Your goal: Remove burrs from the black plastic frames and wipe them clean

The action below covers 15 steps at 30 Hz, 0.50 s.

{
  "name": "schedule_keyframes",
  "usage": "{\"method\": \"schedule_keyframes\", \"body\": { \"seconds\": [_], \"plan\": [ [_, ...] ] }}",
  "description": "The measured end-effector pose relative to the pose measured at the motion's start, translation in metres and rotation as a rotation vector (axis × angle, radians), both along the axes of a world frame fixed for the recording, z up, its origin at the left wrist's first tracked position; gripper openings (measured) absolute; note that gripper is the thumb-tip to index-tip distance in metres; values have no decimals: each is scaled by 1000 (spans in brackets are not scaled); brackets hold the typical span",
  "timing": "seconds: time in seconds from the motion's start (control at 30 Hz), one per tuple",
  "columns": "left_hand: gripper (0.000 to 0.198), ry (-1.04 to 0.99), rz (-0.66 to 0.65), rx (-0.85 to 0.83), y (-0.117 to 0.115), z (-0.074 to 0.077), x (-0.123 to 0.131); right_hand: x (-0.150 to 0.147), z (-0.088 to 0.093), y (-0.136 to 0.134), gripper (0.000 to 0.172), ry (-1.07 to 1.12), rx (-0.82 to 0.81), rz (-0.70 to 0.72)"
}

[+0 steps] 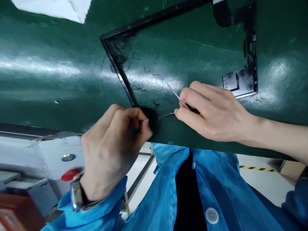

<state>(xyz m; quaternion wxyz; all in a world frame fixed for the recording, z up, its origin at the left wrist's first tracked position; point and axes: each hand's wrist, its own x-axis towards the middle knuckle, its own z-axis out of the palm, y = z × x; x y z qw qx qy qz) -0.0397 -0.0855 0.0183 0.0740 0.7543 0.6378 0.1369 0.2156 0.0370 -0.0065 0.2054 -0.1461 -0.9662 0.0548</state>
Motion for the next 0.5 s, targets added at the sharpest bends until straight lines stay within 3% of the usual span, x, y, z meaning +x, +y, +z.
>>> {"method": "schedule_keyframes", "body": {
  "seconds": [0.37,0.5],
  "plan": [
    [6,-84,120,42,-12,-7,-1,-1,-1,-1,51,31,-8,-26],
    [27,-136,116,87,-14,-7,4,-1,-1,-1,54,15,-29,-13]
  ]
}}
